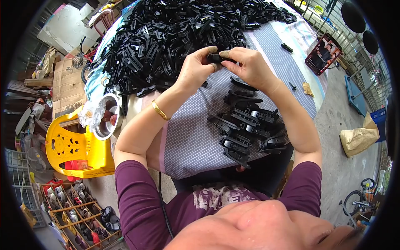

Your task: Assembling small black plastic hardware components by hand at a table.

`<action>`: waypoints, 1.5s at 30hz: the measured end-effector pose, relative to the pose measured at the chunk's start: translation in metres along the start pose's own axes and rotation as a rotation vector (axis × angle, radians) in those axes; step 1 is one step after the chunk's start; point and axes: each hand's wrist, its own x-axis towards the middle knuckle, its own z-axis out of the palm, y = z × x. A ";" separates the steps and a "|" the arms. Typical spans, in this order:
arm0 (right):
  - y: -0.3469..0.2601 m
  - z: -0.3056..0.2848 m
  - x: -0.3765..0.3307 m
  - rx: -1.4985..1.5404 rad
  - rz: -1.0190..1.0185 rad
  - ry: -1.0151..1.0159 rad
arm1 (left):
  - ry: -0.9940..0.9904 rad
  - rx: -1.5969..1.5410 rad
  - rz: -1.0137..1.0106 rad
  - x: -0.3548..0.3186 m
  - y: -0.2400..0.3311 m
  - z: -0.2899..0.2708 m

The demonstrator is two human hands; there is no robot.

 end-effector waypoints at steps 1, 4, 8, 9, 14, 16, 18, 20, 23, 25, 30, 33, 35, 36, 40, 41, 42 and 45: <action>-0.002 0.001 0.000 0.002 0.000 -0.001 | 0.001 0.000 -0.001 0.000 -0.001 0.000; -0.005 0.000 0.001 -0.118 -0.087 0.052 | 0.001 -0.198 -0.060 -0.001 -0.001 0.002; -0.005 -0.001 0.004 -0.143 -0.142 0.105 | -0.033 -0.298 0.015 -0.001 0.003 0.001; -0.005 -0.001 0.005 -0.196 -0.177 0.162 | -0.055 -0.296 0.034 0.000 0.004 -0.001; 0.008 -0.012 0.003 0.408 0.368 -0.187 | -0.075 -0.047 0.183 -0.004 0.017 0.002; 0.006 -0.013 0.004 0.485 0.410 -0.206 | -0.073 -0.050 0.212 -0.004 0.017 0.001; -0.002 -0.013 0.004 0.399 0.385 -0.174 | -0.070 -0.029 0.259 -0.002 0.015 -0.003; -0.001 -0.011 0.003 0.311 0.361 -0.142 | -0.107 -0.028 0.243 -0.001 0.018 -0.006; 0.015 -0.012 0.004 0.401 0.324 -0.067 | -0.194 -0.032 0.191 0.002 0.026 -0.014; 0.024 -0.028 0.005 0.337 0.428 -0.369 | -0.122 0.335 0.291 0.004 0.027 -0.018; 0.022 -0.031 0.001 0.205 0.376 -0.735 | -0.180 1.349 0.245 -0.003 0.025 -0.023; 0.021 -0.032 0.003 0.340 0.396 -0.852 | -0.084 1.502 0.331 -0.007 0.007 -0.016; 0.023 -0.030 0.004 0.302 0.389 -0.857 | -0.082 1.515 0.327 -0.007 0.005 -0.014; 0.028 -0.024 0.006 0.368 0.444 -0.644 | -0.080 1.533 0.321 -0.008 0.005 -0.015; 0.069 0.008 -0.005 -0.118 0.226 -0.088 | 0.083 0.981 0.529 0.000 0.007 -0.013; 0.074 0.013 -0.006 -0.410 0.072 -0.022 | 0.079 0.979 0.532 0.002 0.009 -0.011; 0.058 0.016 -0.002 -0.489 0.187 -0.183 | 0.054 0.692 0.307 0.001 0.013 -0.011; 0.053 0.017 0.008 -0.521 0.265 -0.206 | -0.006 0.282 0.013 0.008 0.011 -0.018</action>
